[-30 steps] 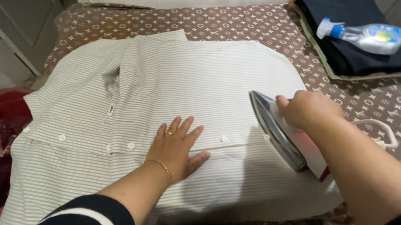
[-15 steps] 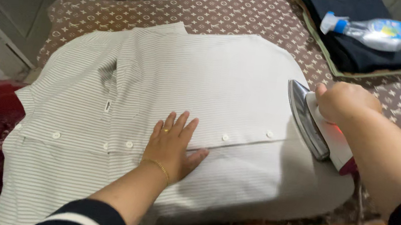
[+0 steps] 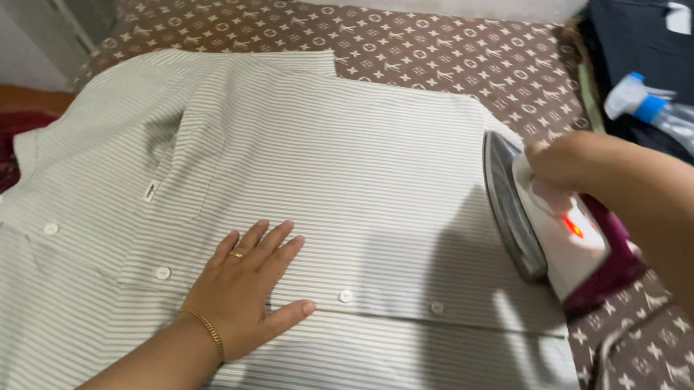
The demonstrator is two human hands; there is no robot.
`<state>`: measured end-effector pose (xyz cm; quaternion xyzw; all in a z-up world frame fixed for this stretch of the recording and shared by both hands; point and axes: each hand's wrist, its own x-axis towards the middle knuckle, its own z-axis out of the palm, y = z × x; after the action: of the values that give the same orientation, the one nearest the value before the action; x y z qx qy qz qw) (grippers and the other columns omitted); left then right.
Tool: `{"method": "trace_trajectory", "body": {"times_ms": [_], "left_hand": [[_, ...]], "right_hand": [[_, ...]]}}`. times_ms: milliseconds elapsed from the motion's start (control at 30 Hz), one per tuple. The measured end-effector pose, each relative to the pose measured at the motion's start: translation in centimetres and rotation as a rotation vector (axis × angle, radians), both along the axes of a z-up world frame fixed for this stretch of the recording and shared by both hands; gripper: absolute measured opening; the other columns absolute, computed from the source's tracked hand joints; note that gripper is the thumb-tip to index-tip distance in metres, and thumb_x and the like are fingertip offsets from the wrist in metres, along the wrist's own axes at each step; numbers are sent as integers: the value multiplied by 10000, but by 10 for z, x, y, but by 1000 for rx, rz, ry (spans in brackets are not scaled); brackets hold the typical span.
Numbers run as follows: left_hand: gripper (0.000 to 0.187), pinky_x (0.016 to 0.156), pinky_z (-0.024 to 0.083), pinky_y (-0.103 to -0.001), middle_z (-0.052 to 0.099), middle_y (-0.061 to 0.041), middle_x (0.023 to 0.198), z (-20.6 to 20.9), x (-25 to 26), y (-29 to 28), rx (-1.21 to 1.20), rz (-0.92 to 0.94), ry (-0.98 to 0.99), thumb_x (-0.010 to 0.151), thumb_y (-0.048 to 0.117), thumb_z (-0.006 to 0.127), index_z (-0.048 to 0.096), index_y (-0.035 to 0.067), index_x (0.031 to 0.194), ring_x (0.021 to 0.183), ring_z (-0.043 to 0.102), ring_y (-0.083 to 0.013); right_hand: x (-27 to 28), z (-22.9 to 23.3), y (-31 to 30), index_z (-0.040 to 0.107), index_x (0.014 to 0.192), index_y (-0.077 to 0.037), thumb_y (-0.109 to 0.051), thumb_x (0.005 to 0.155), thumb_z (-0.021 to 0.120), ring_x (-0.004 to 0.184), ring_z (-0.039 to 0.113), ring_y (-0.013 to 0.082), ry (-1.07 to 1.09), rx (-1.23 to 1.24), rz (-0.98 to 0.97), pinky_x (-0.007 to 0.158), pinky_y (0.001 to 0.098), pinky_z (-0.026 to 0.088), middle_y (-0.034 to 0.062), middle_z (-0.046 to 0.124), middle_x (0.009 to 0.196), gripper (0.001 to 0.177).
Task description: The person irons a striped shirt on a patterned ironing board. They repeatedly smooth the fabric, spray it with water, and move the iron across the front, sleeves, and collar. The shirt is flipped and repositioned several times to iron different sections.
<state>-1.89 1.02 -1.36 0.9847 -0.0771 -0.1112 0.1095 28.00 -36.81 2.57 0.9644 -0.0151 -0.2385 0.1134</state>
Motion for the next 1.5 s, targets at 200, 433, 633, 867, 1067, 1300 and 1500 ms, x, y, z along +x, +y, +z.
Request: {"method": "trace_trajectory", "body": {"times_ms": [200, 433, 633, 867, 1067, 1300, 1500], "left_hand": [[869, 1179, 39, -459, 173, -16, 1695, -4, 3, -3, 14, 35, -6, 885, 700, 464, 310, 202, 1580, 1554, 81, -263], [815, 1188, 75, -470, 247, -19, 1686, -11, 1, 0, -20, 32, -105, 910, 671, 485, 364, 205, 1567, 1548, 150, -259], [807, 1184, 79, -476, 260, -7, 1679, -11, 2, 0, -24, 52, -90, 898, 659, 506, 376, 218, 1561, 1546, 158, -257], [796, 1186, 92, -481, 267, -7, 1681, -11, 1, 1, -29, 48, -105, 899, 660, 508, 389, 222, 1553, 1547, 164, -261], [792, 1182, 86, -486, 269, -12, 1677, -13, 2, 2, -28, 41, -115, 904, 663, 498, 391, 225, 1555, 1547, 162, -270], [794, 1183, 77, -482, 253, -17, 1685, -12, 2, 1, -15, 37, -93, 920, 676, 462, 379, 216, 1561, 1550, 145, -274], [793, 1189, 75, -480, 267, -8, 1684, -11, 1, 2, -42, 44, -94, 916, 676, 474, 398, 218, 1558, 1555, 151, -270]], "right_hand": [[43, 1, -14, 754, 1165, -41, -596, 1025, 530, 716, 727, 315, 257, 206, -104, 631, 430, 590, 272, 799, 1066, 615], [78, -14, 8, 809, 1112, -112, -364, 900, 759, 643, 733, 223, 58, 283, 110, 650, 363, 635, 132, 803, 826, 333], [99, -33, 10, 727, 827, 78, -155, 845, 824, 568, 608, 222, 116, 504, -82, 557, 386, 556, 156, 669, 698, 253], [128, -42, -8, 660, 822, -2, -11, 835, 810, 596, 501, 173, 212, 768, -434, 567, 343, 431, 79, 573, 697, 151], [128, -33, -1, 578, 807, -63, -133, 916, 693, 610, 480, 176, 394, 871, -413, 601, 360, 445, 42, 542, 693, 173], [101, -19, 52, 669, 970, -39, -348, 990, 633, 673, 533, 166, 362, 912, -482, 594, 325, 425, 102, 661, 864, 312], [79, 0, 84, 651, 1263, -25, -303, 1008, 639, 875, 704, 252, 94, 733, -312, 767, 411, 577, 152, 705, 1128, 377]]}}
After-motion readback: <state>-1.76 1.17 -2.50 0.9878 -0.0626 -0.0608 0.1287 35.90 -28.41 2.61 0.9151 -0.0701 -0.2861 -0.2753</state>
